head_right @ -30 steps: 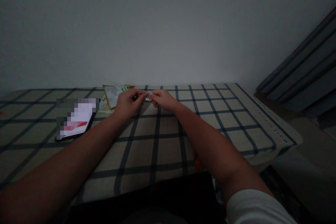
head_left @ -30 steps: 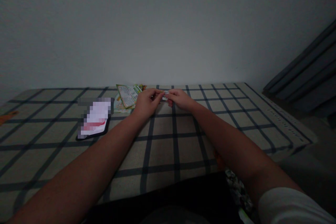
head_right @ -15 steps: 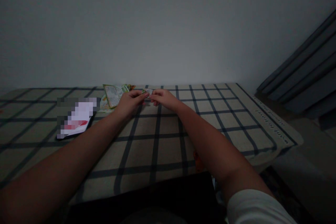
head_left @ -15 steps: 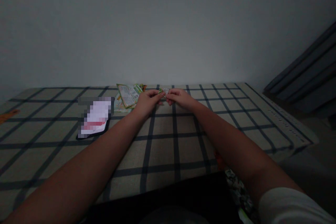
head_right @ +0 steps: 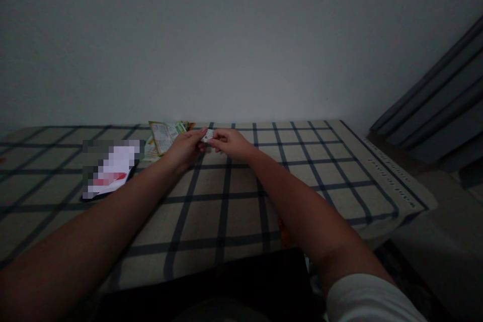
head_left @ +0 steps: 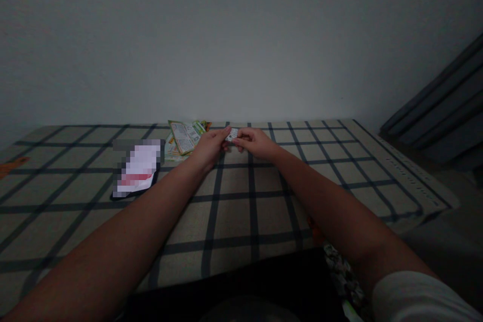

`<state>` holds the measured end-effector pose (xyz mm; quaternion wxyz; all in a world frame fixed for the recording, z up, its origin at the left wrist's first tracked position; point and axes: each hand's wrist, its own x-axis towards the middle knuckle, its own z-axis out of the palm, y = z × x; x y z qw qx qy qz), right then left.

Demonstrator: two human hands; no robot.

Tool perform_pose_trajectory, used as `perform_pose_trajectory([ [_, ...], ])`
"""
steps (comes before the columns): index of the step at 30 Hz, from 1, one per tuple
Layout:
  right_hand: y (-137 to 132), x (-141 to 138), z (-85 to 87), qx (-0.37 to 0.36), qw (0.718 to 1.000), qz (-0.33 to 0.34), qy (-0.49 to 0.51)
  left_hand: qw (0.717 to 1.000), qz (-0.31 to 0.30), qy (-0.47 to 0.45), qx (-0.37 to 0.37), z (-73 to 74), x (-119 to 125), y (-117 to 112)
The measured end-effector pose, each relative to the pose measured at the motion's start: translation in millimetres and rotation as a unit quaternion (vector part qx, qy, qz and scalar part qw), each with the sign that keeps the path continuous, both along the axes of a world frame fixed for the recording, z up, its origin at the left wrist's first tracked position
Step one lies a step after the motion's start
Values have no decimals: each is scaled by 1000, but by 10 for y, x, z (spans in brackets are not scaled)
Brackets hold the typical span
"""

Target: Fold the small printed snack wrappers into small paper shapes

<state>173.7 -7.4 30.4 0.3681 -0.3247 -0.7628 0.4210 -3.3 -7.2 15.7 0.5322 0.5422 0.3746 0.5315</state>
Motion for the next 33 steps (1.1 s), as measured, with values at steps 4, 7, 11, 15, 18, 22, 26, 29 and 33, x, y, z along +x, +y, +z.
perform_pose_trajectory([
  [4,-3,-4,12,7,1000,-3,4,996,-41,-44,-62,28,27,-19],
  [7,21,20,-21,-9,1000,-3,10,999,9,2,-32,12,23,-23],
  [11,69,69,-72,-45,999,-7,11,986,99,127,40,-11,-7,-34],
  [15,127,77,-97,-69,994,-57,67,975,100,187,65,-11,-42,-40],
  [18,166,72,-109,-82,991,-59,87,965,90,232,81,5,-55,-60],
  [22,187,79,-118,-87,990,-63,87,952,104,262,116,37,-52,-95],
  [26,180,65,-121,-97,987,-78,99,947,131,246,158,36,-48,-81],
  [29,178,42,-119,-107,983,-86,119,953,145,216,155,9,-47,-49],
  [33,205,45,-116,-112,974,-109,161,967,166,147,121,-22,-43,-16],
])
